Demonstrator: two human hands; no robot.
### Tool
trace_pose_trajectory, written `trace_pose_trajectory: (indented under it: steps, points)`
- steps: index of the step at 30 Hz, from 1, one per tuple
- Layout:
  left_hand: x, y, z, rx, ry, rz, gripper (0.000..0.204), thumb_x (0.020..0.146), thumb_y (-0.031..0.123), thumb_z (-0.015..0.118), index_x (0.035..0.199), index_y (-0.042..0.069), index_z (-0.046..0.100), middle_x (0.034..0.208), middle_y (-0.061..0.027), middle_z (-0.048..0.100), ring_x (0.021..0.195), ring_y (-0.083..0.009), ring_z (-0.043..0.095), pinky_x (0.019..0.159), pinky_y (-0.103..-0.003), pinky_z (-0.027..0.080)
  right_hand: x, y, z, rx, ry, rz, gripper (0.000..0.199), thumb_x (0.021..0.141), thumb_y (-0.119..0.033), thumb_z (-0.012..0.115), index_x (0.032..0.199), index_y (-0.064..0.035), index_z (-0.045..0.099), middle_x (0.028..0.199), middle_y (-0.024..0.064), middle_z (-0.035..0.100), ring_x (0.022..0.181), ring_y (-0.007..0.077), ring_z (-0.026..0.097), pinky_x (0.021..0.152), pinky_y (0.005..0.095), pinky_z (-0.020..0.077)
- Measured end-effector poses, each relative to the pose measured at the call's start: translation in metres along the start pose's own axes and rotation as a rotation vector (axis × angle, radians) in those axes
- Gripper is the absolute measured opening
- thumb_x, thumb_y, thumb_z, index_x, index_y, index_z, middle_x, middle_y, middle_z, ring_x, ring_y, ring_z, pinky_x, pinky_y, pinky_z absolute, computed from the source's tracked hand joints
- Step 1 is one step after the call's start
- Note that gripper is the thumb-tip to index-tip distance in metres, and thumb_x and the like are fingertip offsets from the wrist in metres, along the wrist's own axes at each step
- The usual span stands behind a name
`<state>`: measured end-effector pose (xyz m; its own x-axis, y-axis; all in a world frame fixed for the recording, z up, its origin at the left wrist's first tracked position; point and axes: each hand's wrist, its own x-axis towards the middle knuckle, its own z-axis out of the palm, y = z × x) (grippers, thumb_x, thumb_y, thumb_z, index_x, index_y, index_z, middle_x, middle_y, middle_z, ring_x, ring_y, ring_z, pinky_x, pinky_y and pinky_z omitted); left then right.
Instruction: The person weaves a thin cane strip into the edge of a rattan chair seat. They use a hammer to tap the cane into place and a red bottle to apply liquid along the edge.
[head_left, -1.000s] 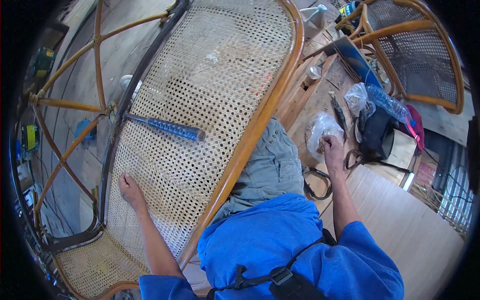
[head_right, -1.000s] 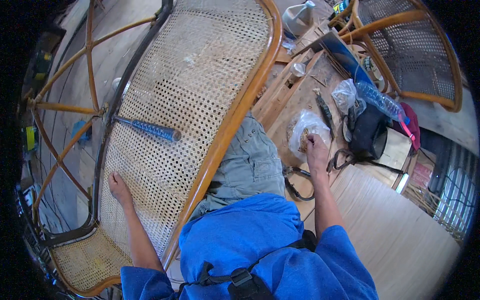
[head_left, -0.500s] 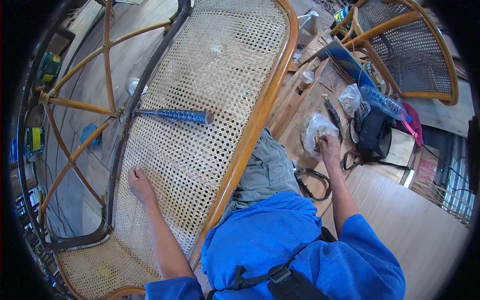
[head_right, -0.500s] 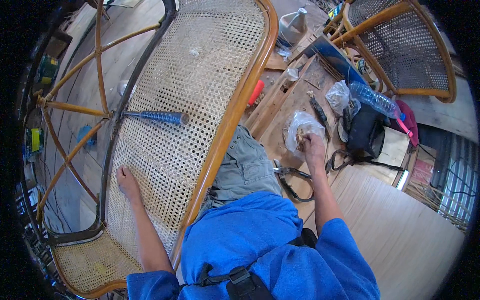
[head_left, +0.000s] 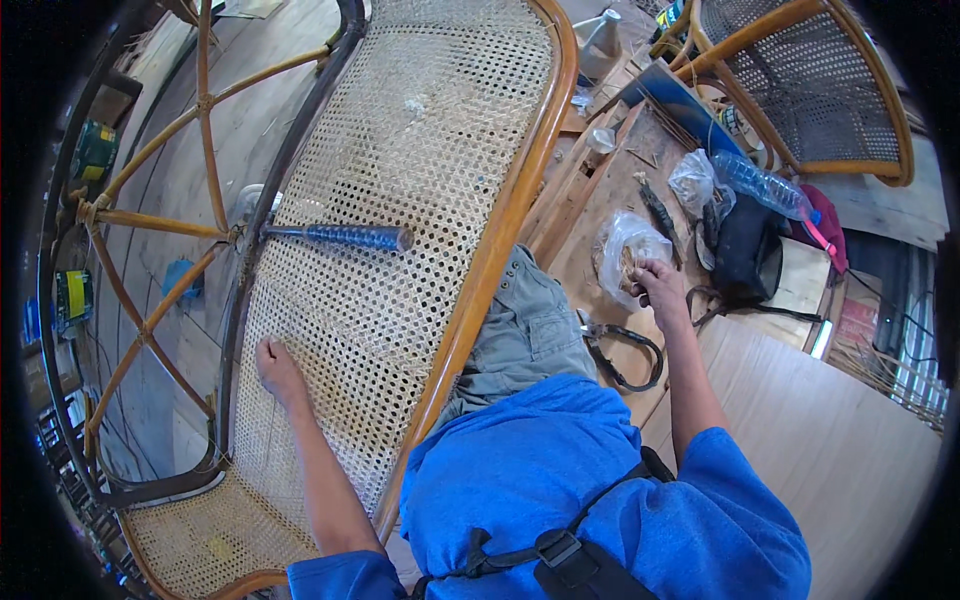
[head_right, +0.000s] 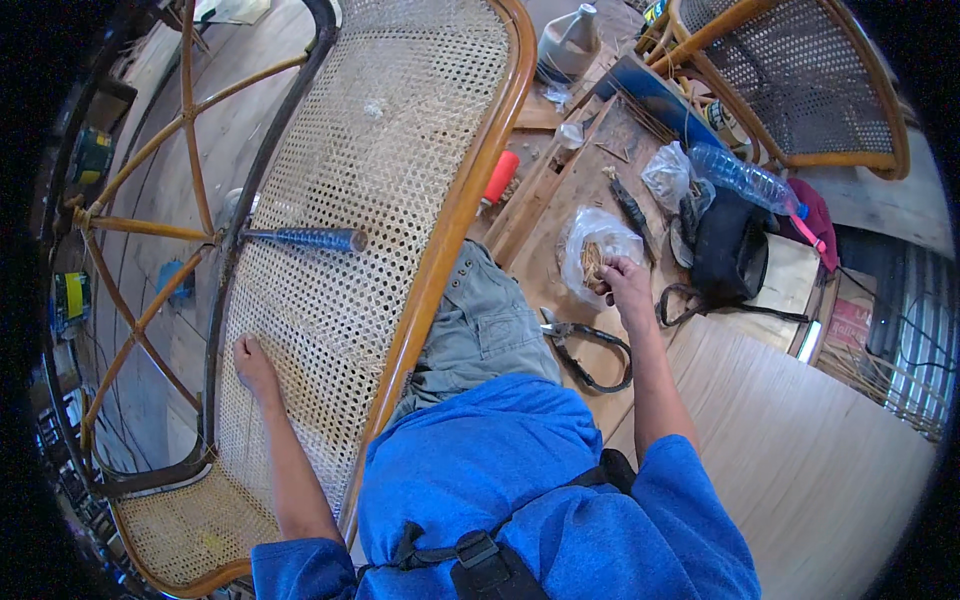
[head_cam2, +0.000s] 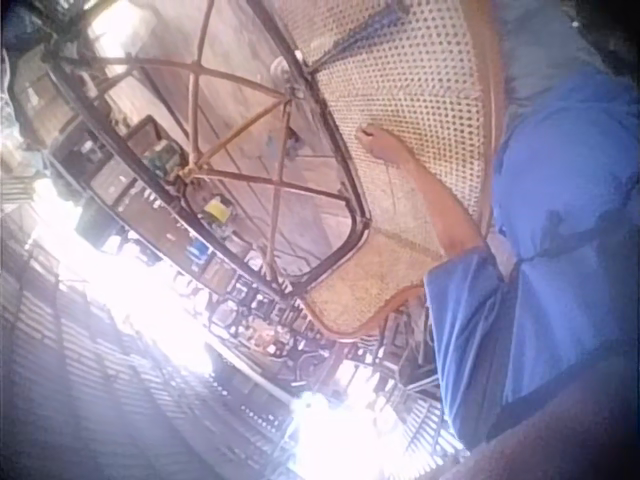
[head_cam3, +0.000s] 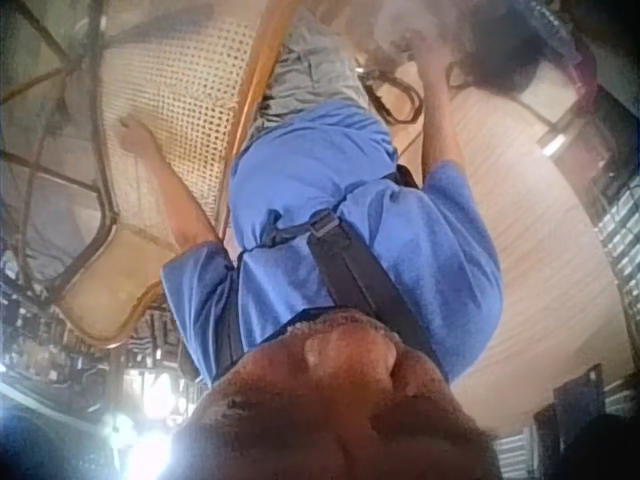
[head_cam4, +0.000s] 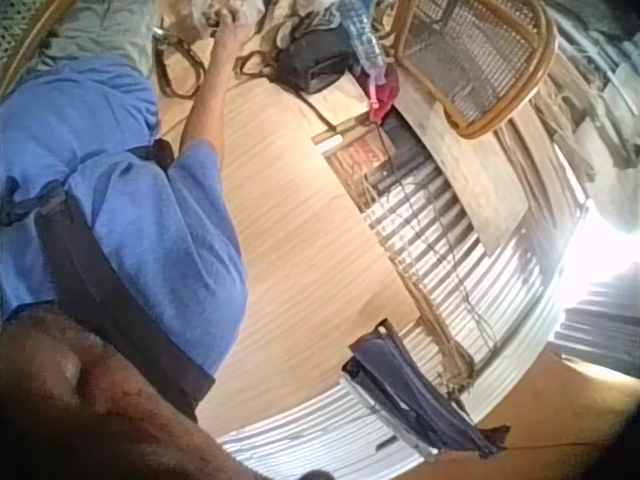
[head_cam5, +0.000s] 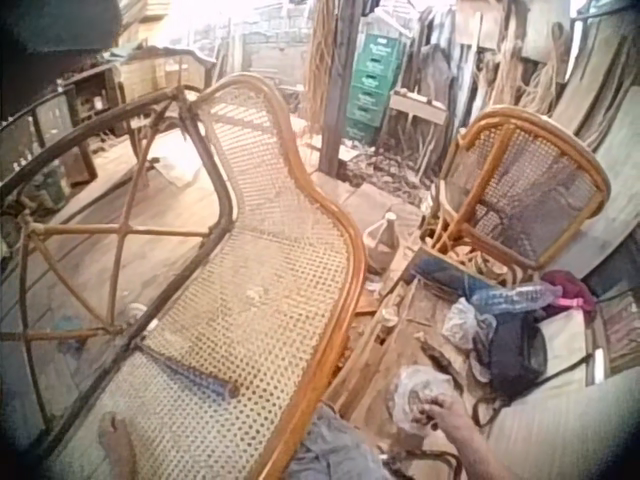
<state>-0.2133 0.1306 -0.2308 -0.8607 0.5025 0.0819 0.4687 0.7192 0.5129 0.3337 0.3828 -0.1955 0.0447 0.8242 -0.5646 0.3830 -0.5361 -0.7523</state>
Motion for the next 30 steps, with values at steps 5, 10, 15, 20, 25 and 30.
trace_pose_trajectory:
  steps: [5,10,15,20,25,30]
  points:
    - [-0.002,0.014,-0.006,0.031,-0.032,-0.020,0.027,0.092,0.021,0.049,0.100,-0.002,0.060,0.093,-0.0174,0.063,0.085,-0.0304,0.059,0.080,-0.037,0.045,-0.006,-0.006,0.002,0.094,0.013,0.060,0.015,0.090,-0.012,0.056,0.100,-0.0032,0.061,0.080,0.0027,0.063,0.056,0.0089,0.059,0.044,0.0220,0.0414]
    - [0.000,0.009,-0.007,0.009,-0.059,-0.038,0.027,0.092,0.021,0.049,0.102,-0.002,0.061,0.095,-0.0169,0.064,0.087,-0.0298,0.059,0.081,-0.036,0.045,-0.010,-0.005,0.002,0.236,-0.013,0.097,0.012,0.091,-0.014,0.055,0.097,-0.0040,0.060,0.079,0.0033,0.062,0.055,0.0091,0.059,0.043,0.0223,0.0425]
    - [0.002,0.002,-0.004,-0.008,-0.036,-0.007,0.029,0.092,0.021,0.050,0.104,-0.003,0.060,0.097,-0.0173,0.064,0.088,-0.0296,0.060,0.082,-0.037,0.045,-0.013,-0.011,0.004,0.242,-0.012,0.091,0.012,0.091,-0.013,0.056,0.099,-0.0043,0.058,0.079,0.0029,0.060,0.056,0.0092,0.058,0.043,0.0218,0.0426]
    - [0.000,0.007,-0.006,-0.013,-0.045,-0.028,0.029,0.092,0.021,0.050,0.104,-0.003,0.060,0.097,-0.0179,0.064,0.089,-0.0301,0.060,0.082,-0.036,0.045,-0.006,-0.004,-0.001,0.228,0.021,0.098,0.018,0.089,-0.011,0.057,0.105,-0.0028,0.055,0.078,0.0029,0.059,0.057,0.0109,0.059,0.043,0.0215,0.0427]
    - [-0.001,0.004,0.000,-0.018,-0.025,-0.022,0.029,0.092,0.022,0.050,0.103,-0.002,0.061,0.096,-0.0179,0.064,0.088,-0.0306,0.060,0.081,-0.037,0.045,-0.007,-0.003,0.000,0.166,0.020,0.066,0.029,0.088,-0.008,0.058,0.116,-0.0006,0.050,0.080,0.0047,0.058,0.058,0.0113,0.058,0.043,0.0227,0.0435]
    - [0.000,0.003,-0.004,-0.023,0.016,0.026,0.029,0.092,0.023,0.049,0.100,-0.003,0.060,0.094,-0.0187,0.064,0.086,-0.0326,0.060,0.079,-0.039,0.045,-0.012,-0.006,0.005,0.182,-0.039,0.078,0.026,0.088,-0.008,0.054,0.114,-0.0029,0.052,0.078,0.0016,0.054,0.062,0.0105,0.057,0.048,0.0231,0.0459]
